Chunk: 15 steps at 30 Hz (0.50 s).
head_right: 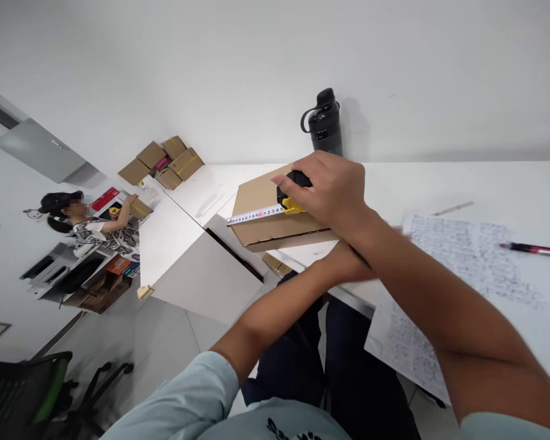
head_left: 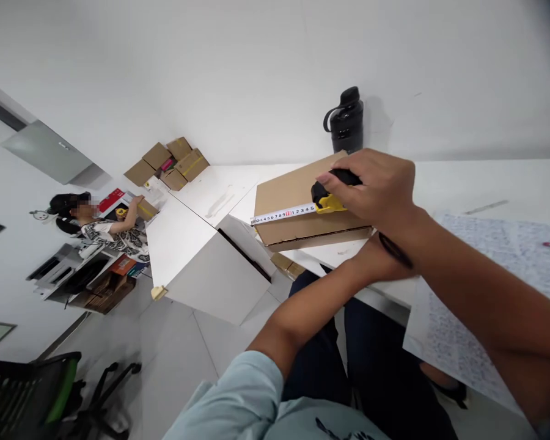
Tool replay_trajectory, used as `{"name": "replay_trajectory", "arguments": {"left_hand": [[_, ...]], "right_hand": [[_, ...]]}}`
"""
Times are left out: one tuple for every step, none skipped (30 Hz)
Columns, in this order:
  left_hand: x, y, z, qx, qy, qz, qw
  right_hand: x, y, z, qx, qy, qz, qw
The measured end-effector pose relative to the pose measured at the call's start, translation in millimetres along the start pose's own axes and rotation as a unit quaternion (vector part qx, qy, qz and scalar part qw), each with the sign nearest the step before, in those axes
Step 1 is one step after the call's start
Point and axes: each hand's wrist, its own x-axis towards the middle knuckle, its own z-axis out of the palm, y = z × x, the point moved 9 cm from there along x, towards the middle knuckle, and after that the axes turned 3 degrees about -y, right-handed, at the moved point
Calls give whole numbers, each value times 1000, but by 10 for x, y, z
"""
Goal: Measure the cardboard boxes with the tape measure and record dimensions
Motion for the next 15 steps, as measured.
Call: {"name": "replay_trajectory", "arguments": {"left_hand": [[-264, 114, 60, 22, -36, 41, 998], [-562, 193, 45, 35, -32, 62, 997], [-873, 254, -45, 41, 4, 78, 996], [-1184, 284, -236, 42, 77, 82, 993], [-1494, 294, -515, 42, 178, 82, 980], [-1780, 263, -840, 45, 284, 69, 955], [-1999, 159, -1172, 56, 369, 20, 927], [-2161, 17, -1518, 59, 445, -37, 893], [-2254, -132, -1859, 61, 507, -83, 856], [-2231, -301, -2167, 68, 529, -127, 836], [-2103, -486, -2437, 83, 514, -169, 837], [-1909, -681, -2660, 105, 473, -207, 850], [-1674, -869, -2814, 136, 409, -238, 871], [-1434, -1054, -2883, 171, 326, -265, 891], [-1225, -1235, -2867, 197, 237, -290, 906]], "right_hand": [[10, 5, 3, 0, 1, 0, 1000], [22, 14, 14, -1, -2, 2, 1000], [35, 24, 29, -2, -8, 4, 1000], [47, 30, 45, -4, -13, 5, 1000], [56, 35, 56, -8, -15, 3, 1000], [59, 41, 60, -13, -13, 1, 1000], [56, 47, 60, -18, -7, -1, 1000], [48, 52, 59, -22, 0, -4, 1000], [36, 56, 61, -24, 6, -7, 1000], [22, 59, 70, -23, 8, -10, 1000], [9, 62, 86, -19, 5, -12, 1000], [-1, 65, 108, -14, -1, -12, 1000], [-9, 71, 134, -10, -10, -11, 1000], [-13, 77, 156, -6, -18, -9, 1000], [-15, 85, 171, -2, -22, -7, 1000]]}}
